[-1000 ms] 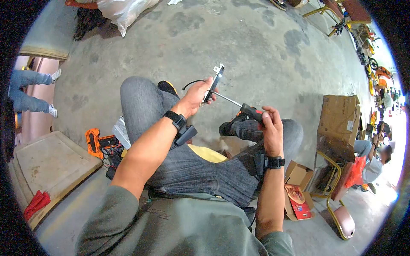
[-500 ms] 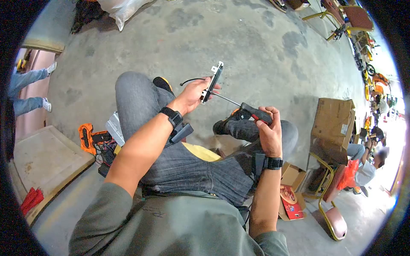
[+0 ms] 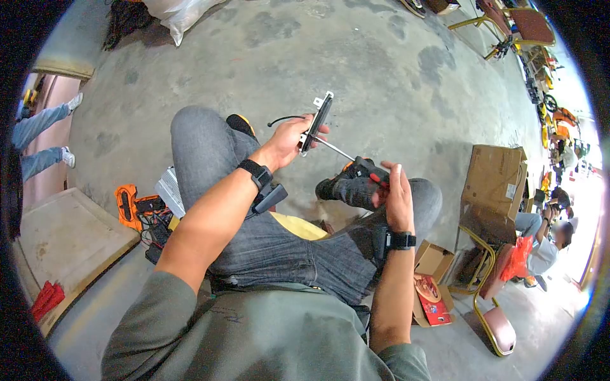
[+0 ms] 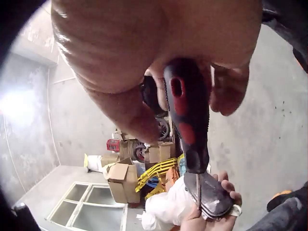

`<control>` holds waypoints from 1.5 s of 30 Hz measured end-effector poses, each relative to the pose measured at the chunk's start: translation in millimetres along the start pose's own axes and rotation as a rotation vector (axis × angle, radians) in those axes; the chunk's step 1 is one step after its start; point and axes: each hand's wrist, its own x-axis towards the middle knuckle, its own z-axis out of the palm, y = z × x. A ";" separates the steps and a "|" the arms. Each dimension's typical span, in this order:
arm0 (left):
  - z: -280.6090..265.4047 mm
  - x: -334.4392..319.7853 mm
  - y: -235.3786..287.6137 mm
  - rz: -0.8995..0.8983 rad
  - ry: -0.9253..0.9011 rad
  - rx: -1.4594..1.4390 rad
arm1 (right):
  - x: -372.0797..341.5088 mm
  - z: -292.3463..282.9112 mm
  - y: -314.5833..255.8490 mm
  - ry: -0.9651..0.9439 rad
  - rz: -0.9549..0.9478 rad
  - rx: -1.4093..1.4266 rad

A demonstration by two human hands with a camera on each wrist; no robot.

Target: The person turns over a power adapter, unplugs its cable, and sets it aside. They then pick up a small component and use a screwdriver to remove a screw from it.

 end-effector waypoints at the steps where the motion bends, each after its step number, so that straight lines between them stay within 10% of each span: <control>1: 0.3 -0.4 -0.2 -0.005 0.007 -0.009 | 9.0 -8.6 8.3 -0.051 0.016 0.002; 8: -0.3 0.7 1.5 -0.028 0.046 0.028 | 8.0 3.0 12.8 -0.049 -0.326 0.346; 12: -2.5 1.0 -0.8 -0.032 0.048 0.029 | 5.0 -5.7 -0.2 -0.070 0.065 0.007; 17: -1.9 -0.5 0.0 -0.025 0.081 -0.028 | 13.0 -3.5 20.4 -0.082 -0.290 0.233; 21: -2.5 1.1 -0.6 -0.055 0.071 0.025 | 1.2 10.0 3.2 -0.055 -0.290 0.311; 23: -1.3 0.2 1.1 -0.049 0.074 0.069 | 4.0 -4.5 1.3 -0.118 0.036 0.146; 30: -3.8 2.2 -1.9 -0.015 0.086 0.083 | 8.9 8.1 14.7 -0.023 -0.318 0.312; 35: -4.1 2.9 -4.0 -0.038 0.072 0.105 | 9.2 -6.6 6.1 -0.040 0.038 -0.061; 42: -3.6 1.7 -2.8 -0.037 0.124 0.079 | 10.2 1.1 17.8 -0.081 -0.335 0.318; 45: -2.5 0.7 -0.9 -0.037 0.117 0.092 | 7.6 3.5 14.1 -0.026 -0.122 0.133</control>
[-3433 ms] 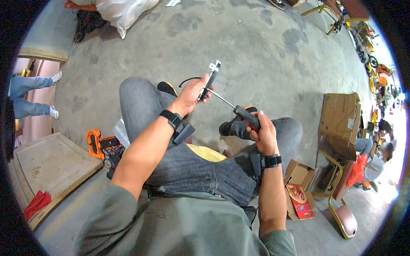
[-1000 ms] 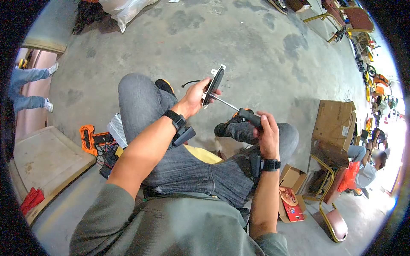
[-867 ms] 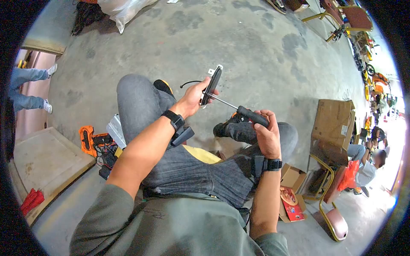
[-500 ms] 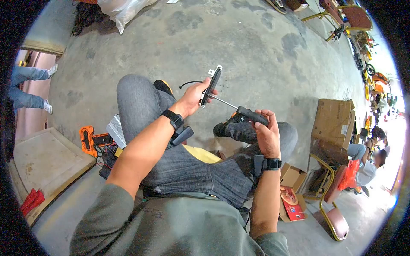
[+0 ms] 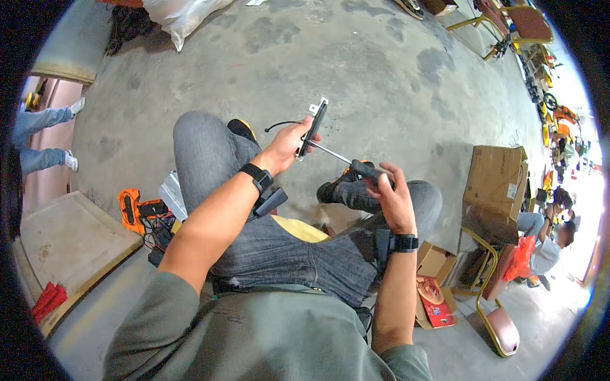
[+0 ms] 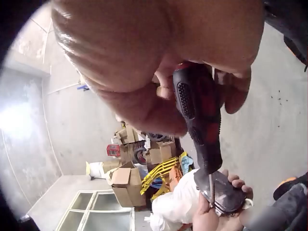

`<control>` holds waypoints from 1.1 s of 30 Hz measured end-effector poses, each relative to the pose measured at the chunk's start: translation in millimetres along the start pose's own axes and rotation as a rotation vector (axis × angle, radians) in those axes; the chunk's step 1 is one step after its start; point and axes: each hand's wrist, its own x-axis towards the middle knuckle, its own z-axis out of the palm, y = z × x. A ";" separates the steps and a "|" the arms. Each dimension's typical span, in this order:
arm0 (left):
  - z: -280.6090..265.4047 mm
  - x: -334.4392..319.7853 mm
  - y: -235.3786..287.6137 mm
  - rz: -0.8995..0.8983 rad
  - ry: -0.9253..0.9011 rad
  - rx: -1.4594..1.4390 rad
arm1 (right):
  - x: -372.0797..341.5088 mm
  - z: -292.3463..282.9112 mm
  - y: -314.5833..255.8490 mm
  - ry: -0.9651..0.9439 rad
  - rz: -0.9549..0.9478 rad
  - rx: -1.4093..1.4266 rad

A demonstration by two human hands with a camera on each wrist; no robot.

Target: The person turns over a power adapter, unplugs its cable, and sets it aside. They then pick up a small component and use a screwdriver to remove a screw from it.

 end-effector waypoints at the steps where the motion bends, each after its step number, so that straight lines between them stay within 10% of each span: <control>1: 0.8 -0.4 -0.4 -0.002 -0.003 0.012 | -0.2 -2.2 -3.3 -0.002 0.003 -0.001; 3: 1.8 0.1 -1.4 -0.006 -0.006 0.025 | 1.3 -13.5 -11.5 -0.087 0.259 -0.080; 8: 0.8 2.8 -3.9 -0.015 -0.003 0.010 | 9.2 -17.9 10.5 -0.099 -0.151 0.170; 15: 2.3 2.0 -2.7 0.009 -0.038 0.034 | 9.8 -21.0 2.2 -0.100 0.182 -0.009; 21: 0.8 1.9 -3.3 0.010 -0.017 0.036 | 8.8 -13.7 9.9 -0.069 -0.183 0.198; 26: 0.8 1.1 -2.0 -0.001 -0.003 0.042 | 5.9 -18.8 1.6 -0.166 0.108 0.050; 33: 1.8 1.1 -2.9 0.013 -0.010 0.032 | 6.9 -8.7 7.6 -0.025 -0.142 0.223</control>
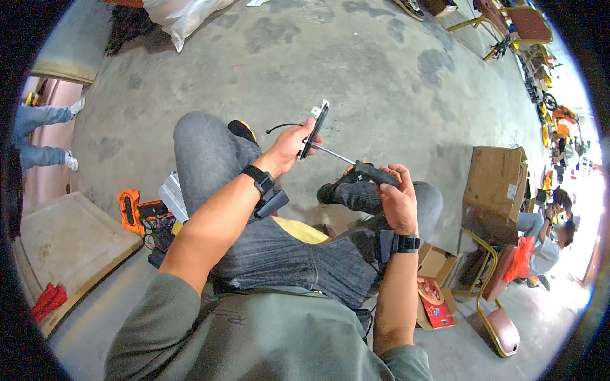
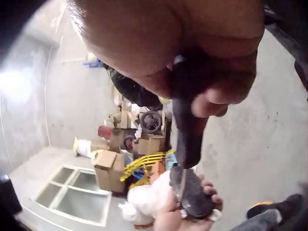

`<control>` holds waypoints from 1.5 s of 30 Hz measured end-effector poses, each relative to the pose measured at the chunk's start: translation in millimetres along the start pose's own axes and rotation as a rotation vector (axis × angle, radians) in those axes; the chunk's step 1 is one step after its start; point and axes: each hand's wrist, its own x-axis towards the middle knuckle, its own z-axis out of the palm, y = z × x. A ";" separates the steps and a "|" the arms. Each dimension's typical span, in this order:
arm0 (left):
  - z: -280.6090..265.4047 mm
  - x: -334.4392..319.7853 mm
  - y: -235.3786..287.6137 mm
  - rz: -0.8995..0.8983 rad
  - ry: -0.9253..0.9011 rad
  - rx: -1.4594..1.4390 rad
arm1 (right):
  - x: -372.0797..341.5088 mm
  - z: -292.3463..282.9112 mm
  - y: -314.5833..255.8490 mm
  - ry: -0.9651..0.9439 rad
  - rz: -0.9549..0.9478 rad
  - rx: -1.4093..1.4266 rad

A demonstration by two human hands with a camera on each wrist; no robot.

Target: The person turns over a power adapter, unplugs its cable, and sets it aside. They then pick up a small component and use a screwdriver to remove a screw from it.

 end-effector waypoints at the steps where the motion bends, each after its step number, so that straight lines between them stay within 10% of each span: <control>1: -0.1 0.2 -0.3 0.000 0.000 0.006 | -1.8 6.2 -2.6 0.028 0.001 -0.018; 5: -0.1 -1.3 1.9 -0.001 -0.004 0.037 | -1.4 -7.2 -7.9 -0.053 0.275 -0.226; 12: -0.6 -1.5 1.5 0.005 -0.006 0.004 | 2.5 -9.3 1.5 -0.082 0.041 -0.027; 19: -0.2 -3.7 3.5 -0.023 0.021 -0.002 | 3.6 -17.1 -6.7 -0.164 0.305 -0.060; 45: 2.8 0.2 2.5 -0.062 0.049 -0.124 | -1.4 -20.8 -12.2 -0.065 0.167 0.210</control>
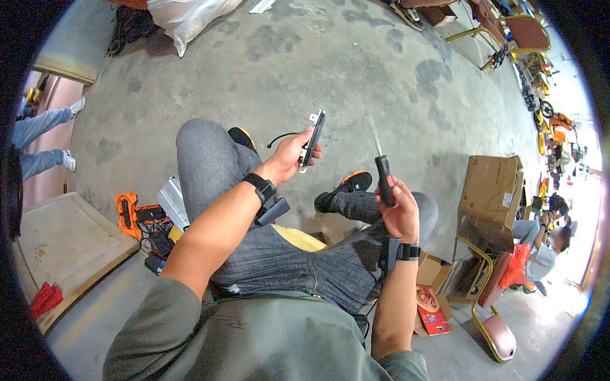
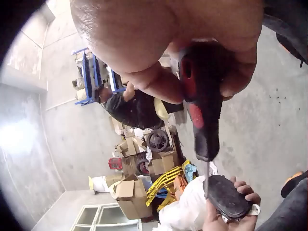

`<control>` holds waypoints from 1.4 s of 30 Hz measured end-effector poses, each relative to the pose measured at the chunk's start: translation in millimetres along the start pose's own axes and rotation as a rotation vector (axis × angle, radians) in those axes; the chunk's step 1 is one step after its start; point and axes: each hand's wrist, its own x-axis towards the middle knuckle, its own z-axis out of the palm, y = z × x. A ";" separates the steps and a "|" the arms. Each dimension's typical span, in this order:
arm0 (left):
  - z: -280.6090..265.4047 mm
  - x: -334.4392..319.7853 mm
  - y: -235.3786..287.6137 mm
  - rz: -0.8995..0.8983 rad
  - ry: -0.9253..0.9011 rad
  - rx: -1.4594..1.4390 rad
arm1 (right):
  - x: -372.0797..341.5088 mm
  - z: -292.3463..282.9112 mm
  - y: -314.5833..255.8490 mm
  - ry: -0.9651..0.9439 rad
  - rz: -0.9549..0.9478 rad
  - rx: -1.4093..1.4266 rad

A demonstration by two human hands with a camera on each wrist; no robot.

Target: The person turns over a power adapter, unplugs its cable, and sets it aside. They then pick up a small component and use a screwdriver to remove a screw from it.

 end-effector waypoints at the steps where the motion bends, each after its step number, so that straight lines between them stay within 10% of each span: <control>1: 0.7 -0.2 0.3 0.007 -0.037 0.002 | -2.1 11.8 -3.4 -0.108 0.028 -0.082; 5: 5.5 -2.7 -1.3 0.016 -0.103 0.008 | 7.6 33.2 11.5 -0.243 0.188 -0.284; 10: 7.3 -4.5 -0.2 0.015 -0.147 0.032 | 33.8 75.9 44.5 0.175 -0.244 -0.933; 24: 19.1 -11.0 2.2 0.034 -0.193 0.056 | 53.3 113.4 51.4 -0.045 -0.877 -1.491; 36: 4.3 0.7 4.9 0.063 -0.029 0.032 | 55.5 91.2 61.6 0.083 -0.763 -1.448; 38: 3.0 0.2 13.1 0.056 0.031 -0.080 | 65.7 70.7 68.1 0.267 -0.363 -1.440; 42: 0.8 0.8 18.1 0.071 0.065 -0.247 | 85.1 37.4 81.0 0.309 -0.144 -1.398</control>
